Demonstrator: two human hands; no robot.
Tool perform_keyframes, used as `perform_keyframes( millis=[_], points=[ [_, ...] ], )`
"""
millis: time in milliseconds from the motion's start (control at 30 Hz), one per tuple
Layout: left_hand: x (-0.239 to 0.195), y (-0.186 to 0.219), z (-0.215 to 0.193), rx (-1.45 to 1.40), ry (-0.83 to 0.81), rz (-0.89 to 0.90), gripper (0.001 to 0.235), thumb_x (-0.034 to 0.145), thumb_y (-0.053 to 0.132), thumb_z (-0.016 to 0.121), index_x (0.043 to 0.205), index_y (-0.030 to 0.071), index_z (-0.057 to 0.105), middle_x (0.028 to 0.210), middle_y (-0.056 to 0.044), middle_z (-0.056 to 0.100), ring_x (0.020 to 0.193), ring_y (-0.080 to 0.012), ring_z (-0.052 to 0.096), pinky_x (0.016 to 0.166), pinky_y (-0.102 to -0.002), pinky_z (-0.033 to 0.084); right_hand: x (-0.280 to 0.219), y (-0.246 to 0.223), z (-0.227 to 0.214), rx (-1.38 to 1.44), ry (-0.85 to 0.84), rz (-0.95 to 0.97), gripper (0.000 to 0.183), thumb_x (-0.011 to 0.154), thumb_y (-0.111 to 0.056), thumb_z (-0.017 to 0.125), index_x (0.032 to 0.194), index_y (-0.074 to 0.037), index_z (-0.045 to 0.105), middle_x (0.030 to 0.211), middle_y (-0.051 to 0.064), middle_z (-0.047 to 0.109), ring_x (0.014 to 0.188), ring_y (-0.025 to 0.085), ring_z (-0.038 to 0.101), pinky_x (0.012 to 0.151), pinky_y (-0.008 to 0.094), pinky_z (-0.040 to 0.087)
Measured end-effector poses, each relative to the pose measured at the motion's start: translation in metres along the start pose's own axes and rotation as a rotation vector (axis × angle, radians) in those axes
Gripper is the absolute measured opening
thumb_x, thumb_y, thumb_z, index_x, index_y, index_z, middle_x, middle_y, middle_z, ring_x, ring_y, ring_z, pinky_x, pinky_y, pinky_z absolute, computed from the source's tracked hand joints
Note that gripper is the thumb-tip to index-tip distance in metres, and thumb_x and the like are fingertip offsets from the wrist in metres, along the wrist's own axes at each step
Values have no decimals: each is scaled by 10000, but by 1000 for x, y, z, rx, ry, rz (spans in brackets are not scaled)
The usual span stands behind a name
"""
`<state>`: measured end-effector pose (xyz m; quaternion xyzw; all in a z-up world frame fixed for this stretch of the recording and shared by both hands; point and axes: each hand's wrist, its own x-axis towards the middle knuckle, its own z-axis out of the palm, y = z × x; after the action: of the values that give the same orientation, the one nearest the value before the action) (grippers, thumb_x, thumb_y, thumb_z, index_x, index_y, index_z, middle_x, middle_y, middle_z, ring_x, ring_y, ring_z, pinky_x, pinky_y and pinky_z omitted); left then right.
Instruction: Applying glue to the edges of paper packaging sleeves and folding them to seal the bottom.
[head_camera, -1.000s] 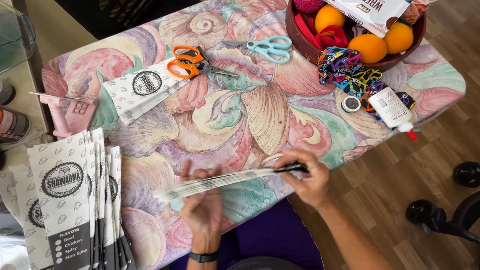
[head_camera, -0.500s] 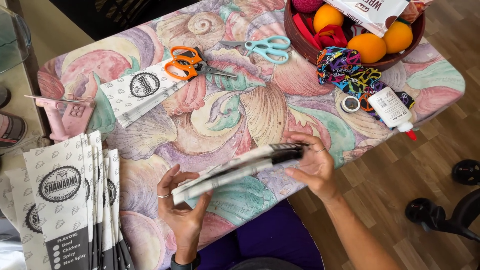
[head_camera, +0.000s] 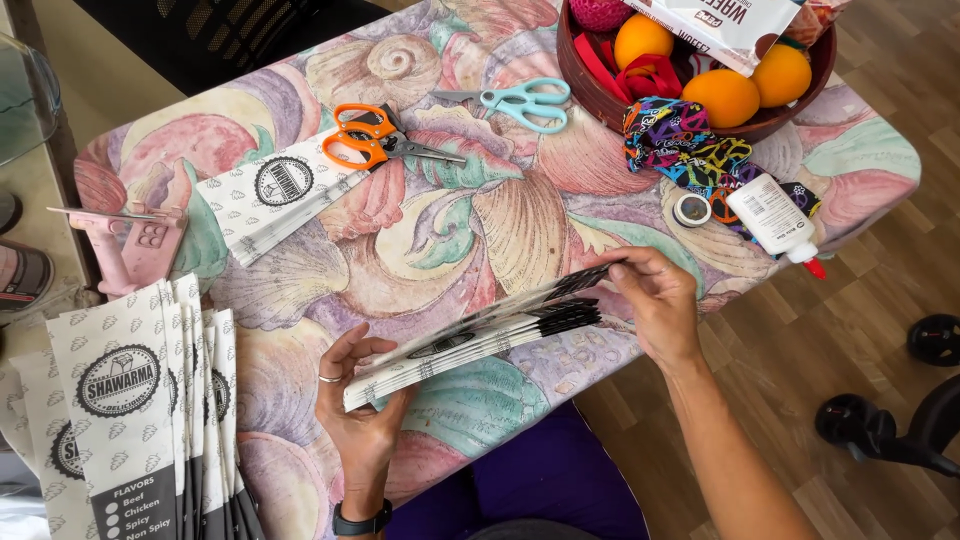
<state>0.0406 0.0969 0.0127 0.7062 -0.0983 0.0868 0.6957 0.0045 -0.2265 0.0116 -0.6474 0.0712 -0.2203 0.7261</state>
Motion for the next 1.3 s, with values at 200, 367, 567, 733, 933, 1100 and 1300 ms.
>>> perform_keyframes(
  millis=[200, 367, 567, 733, 933, 1100, 1300],
  points=[
    [1, -2, -1, -41, -11, -33, 631, 755, -10, 763, 1348, 44, 553, 1037, -143, 721, 888, -165, 698, 760, -253, 569, 1, -1, -11, -187, -212, 18, 242, 976, 2, 609, 1216, 40, 619, 1184, 183, 714, 1114, 232, 708, 959, 353, 652],
    [1, -5, -2, -38, -22, -36, 596, 768, 7, 777, 1327, 35, 573, 1045, -142, 723, 895, -163, 702, 795, -261, 586, 4, 3, -26, -453, -196, -94, 158, 906, -41, 760, 1056, -39, 713, 1028, 51, 726, 1099, 166, 670, 1028, 279, 513],
    [1, -8, -3, 10, -21, -31, 590, 764, 42, 798, 1319, 41, 595, 1071, -114, 714, 921, -153, 691, 843, -248, 554, 7, 20, -26, -397, -227, -119, 228, 840, 82, 767, 1057, 44, 707, 1058, 150, 718, 949, 198, 759, 825, 231, 643],
    [1, -12, -4, 77, 21, -57, 586, 710, 46, 809, 1275, 65, 655, 1082, -52, 620, 780, -79, 549, 678, -192, 460, 6, 21, -20, -609, -149, -292, 267, 770, -115, 892, 970, -37, 734, 981, 78, 744, 870, 80, 687, 625, 158, 540],
    [3, -11, -4, 10, -17, -56, 579, 753, 55, 824, 1294, 54, 616, 1001, -89, 721, 813, -128, 696, 703, -209, 550, 8, 12, -27, -321, -205, -2, 606, 657, -67, 917, 1182, 9, 625, 1160, 157, 743, 1045, 141, 676, 997, 279, 590],
    [6, -7, -3, 14, -66, -14, 569, 793, 38, 768, 1328, 44, 576, 995, -112, 739, 870, -142, 694, 786, -250, 555, 7, 10, -53, -430, -292, 78, 287, 989, -114, 606, 1259, -16, 607, 1279, 131, 713, 1124, 165, 683, 936, 276, 547],
    [6, -14, -3, 18, -46, -57, 584, 764, -8, 770, 1320, 45, 600, 991, -105, 697, 869, -127, 658, 809, -235, 521, 13, 13, -43, -382, -324, -200, 140, 970, 7, 666, 1084, -35, 736, 1083, 93, 769, 1078, 186, 736, 1076, 310, 577]
  ],
)
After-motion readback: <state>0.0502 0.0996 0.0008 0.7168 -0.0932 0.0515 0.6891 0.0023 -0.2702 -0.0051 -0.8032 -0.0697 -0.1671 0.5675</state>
